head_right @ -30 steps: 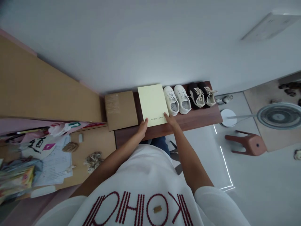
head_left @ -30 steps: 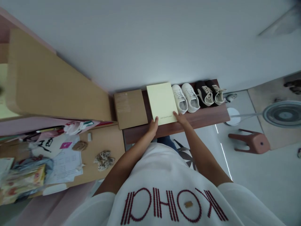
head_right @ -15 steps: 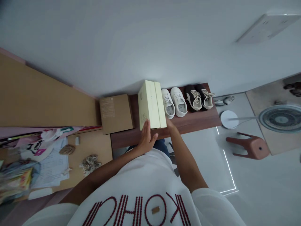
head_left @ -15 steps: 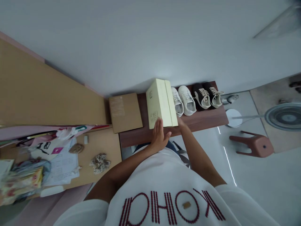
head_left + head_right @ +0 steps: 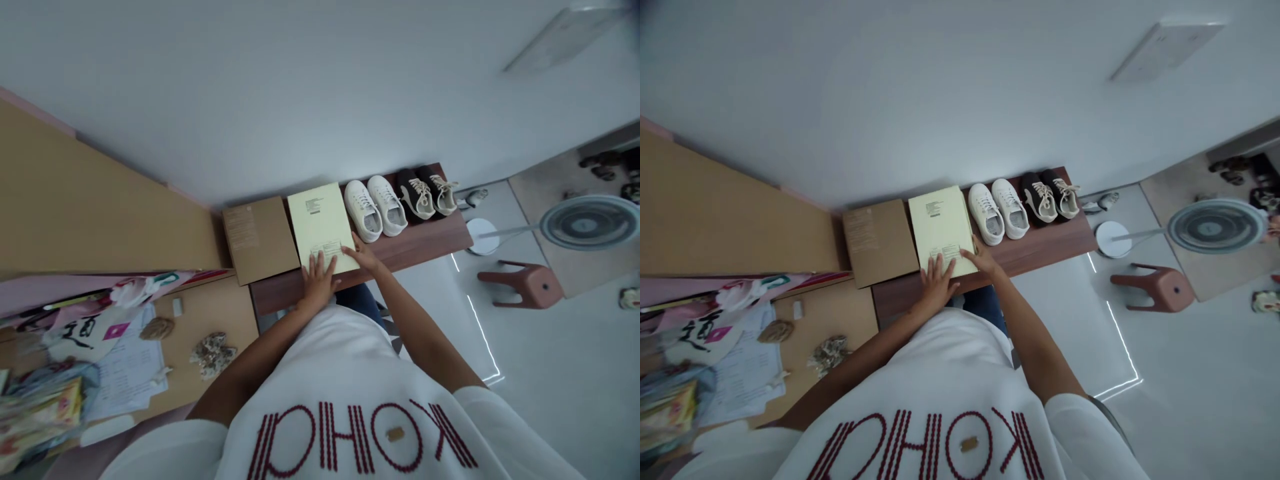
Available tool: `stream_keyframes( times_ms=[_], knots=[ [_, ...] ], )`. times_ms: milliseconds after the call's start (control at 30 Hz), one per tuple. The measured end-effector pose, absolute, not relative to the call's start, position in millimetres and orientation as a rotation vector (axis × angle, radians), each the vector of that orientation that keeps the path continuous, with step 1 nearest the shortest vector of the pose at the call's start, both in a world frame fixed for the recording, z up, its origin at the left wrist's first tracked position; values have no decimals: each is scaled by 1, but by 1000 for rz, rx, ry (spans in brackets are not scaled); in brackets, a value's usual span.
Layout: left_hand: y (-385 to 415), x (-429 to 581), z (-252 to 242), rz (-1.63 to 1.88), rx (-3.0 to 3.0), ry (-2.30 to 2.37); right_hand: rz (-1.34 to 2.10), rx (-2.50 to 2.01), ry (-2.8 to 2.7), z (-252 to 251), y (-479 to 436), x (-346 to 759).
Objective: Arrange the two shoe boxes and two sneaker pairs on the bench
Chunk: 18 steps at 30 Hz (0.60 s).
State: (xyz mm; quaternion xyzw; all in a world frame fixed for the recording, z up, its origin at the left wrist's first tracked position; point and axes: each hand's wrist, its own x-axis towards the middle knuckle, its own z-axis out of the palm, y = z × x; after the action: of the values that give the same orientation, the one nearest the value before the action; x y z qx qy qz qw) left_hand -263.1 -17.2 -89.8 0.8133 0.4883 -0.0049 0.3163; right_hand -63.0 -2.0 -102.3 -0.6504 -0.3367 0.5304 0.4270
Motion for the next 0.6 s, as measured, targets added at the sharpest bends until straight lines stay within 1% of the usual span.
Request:
stream_keyframes(
  times_ms=[100, 167, 233, 300, 367, 433, 533, 600],
  knots=[
    [-6, -265, -93, -71, 2225, 1323, 1200, -1739, -926, -95, -8, -52],
    [0, -264, -92, -36, 2245, 1331, 1001, -1947, -1028, -84, -14, -27],
    [2, -254, -91, 75, 2222, 1374, 766, -2193, -1141, -72, -19, 7],
    [-1, -226, -89, 227, 2171, 1344, 634, -2379, -1261, -65, -18, 42],
    [-3, -176, -88, 335, 2106, 1216, 637, -2498, -1390, -63, -8, 70],
    [2, -113, -87, 320, 2020, 1142, 740, -2571, -1498, -68, 7, 88],
    [23, -34, -88, 86, 1819, 1416, 960, -2611, -1557, -80, 28, 107],
    [38, -10, -91, 24, 1711, 1572, 1017, -2540, -1517, -87, 33, 124]
  ],
)
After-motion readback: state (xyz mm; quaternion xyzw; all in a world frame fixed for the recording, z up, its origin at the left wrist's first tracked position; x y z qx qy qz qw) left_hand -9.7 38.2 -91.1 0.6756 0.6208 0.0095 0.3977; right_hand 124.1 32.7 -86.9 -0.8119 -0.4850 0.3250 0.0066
